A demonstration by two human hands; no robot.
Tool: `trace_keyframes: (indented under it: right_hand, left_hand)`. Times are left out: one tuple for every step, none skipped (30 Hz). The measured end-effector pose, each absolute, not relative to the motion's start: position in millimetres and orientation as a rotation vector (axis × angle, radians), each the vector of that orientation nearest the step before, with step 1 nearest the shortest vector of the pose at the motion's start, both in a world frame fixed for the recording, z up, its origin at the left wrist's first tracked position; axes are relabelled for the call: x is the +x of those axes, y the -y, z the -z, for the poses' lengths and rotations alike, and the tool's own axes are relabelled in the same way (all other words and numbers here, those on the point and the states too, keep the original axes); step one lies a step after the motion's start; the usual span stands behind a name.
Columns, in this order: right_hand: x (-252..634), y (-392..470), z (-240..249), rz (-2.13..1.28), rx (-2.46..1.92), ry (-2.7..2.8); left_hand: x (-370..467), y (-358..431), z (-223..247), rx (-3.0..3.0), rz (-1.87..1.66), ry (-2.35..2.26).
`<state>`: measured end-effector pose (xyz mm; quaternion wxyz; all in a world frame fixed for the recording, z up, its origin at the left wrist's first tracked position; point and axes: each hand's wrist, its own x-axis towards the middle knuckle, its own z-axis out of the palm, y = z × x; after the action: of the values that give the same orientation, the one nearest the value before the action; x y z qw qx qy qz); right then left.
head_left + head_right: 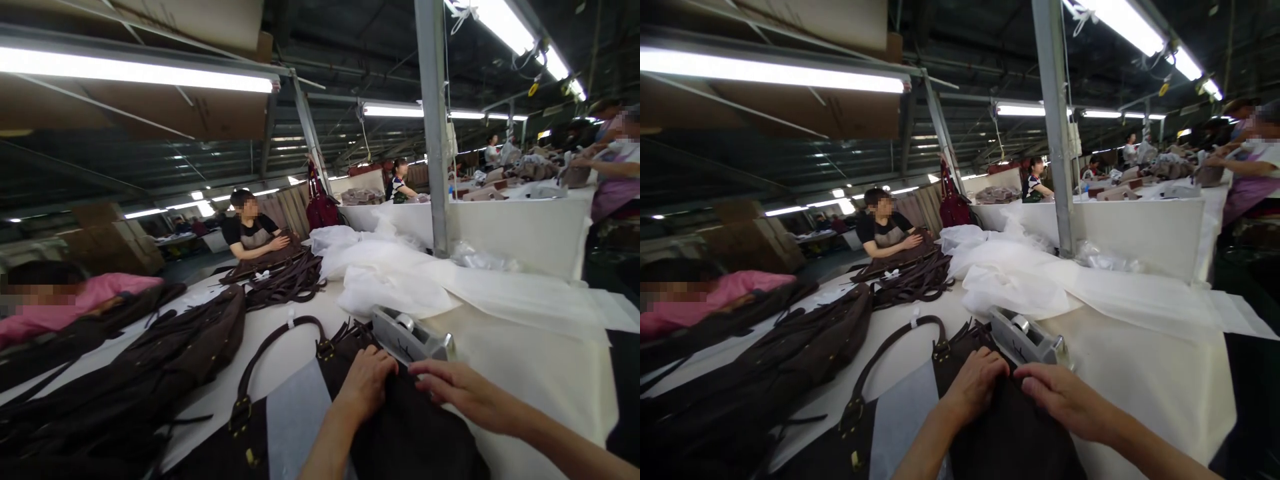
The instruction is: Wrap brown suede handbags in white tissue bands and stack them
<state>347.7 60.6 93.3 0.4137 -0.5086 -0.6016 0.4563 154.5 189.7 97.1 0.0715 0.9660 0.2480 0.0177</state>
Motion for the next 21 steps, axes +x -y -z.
trace_keyframes:
  right_hand:
    - [349,-63,-88,-1.221,-1.265,1.399]
    - [351,-65,-82,-1.279,-1.255,1.322]
    - [353,-67,-78,-1.297,-1.259,1.294]
    - [354,-69,-75,-1.263,-1.281,1.320]
    - [354,-71,-74,-1.192,-1.313,1.380]
    - [353,-74,-74,-1.106,-1.345,1.451]
    - [350,-78,-76,-1.018,-1.357,1.522]
    - [346,-83,-78,-0.953,-1.334,1.601]
    - [340,-88,-81,-0.924,-1.274,1.694]
    - [334,-95,-82,-0.917,-1.197,1.793]
    - [328,-102,-83,-0.916,-1.124,1.891]
    - [322,-109,-82,-0.910,-1.069,1.983]
    - [318,-116,-80,-0.907,-1.035,2.054]
    - [314,-122,-77,-0.906,-1.023,2.092]
    - [313,-127,-72,-0.910,-1.031,2.086]
    - [313,-132,-67,-0.940,-1.052,2.036]
    - [315,-134,-61,-1.002,-1.088,1.940]
    - [317,-136,-56,-1.077,-1.142,1.799]
    - [321,-136,-52,-1.149,-1.206,1.624]
    - [325,-134,-49,-1.212,-1.259,1.441]
    - [328,-131,-48,-1.268,-1.282,1.279]
  left_hand:
    - [154,-191,-99,2.888,-0.056,-0.738]
    - [151,-193,-102,2.870,-0.064,-0.732]
    - [147,-196,-107,2.850,-0.079,-0.727]
    - [141,-198,-112,2.830,-0.099,-0.725]
    - [135,-201,-117,2.814,-0.120,-0.727]
    - [129,-203,-123,2.789,-0.151,-0.730]
    - [123,-205,-127,2.749,-0.196,-0.734]
    - [119,-206,-130,2.694,-0.254,-0.737]
    - [116,-207,-131,2.632,-0.319,-0.737]
    - [116,-206,-131,2.572,-0.382,-0.731]
    - [117,-204,-129,2.525,-0.439,-0.722]
    - [121,-202,-127,2.499,-0.483,-0.712]
    - [125,-200,-124,2.495,-0.507,-0.704]
    - [129,-198,-121,2.497,-0.519,-0.698]
    - [133,-196,-119,2.497,-0.525,-0.695]
    - [136,-195,-118,2.493,-0.526,-0.699]
    - [137,-194,-119,2.484,-0.528,-0.705]
    - [137,-195,-120,2.471,-0.533,-0.709]
    - [134,-196,-123,2.455,-0.543,-0.711]
    - [131,-198,-125,2.435,-0.557,-0.713]
    - [127,-200,-128,2.413,-0.569,-0.713]
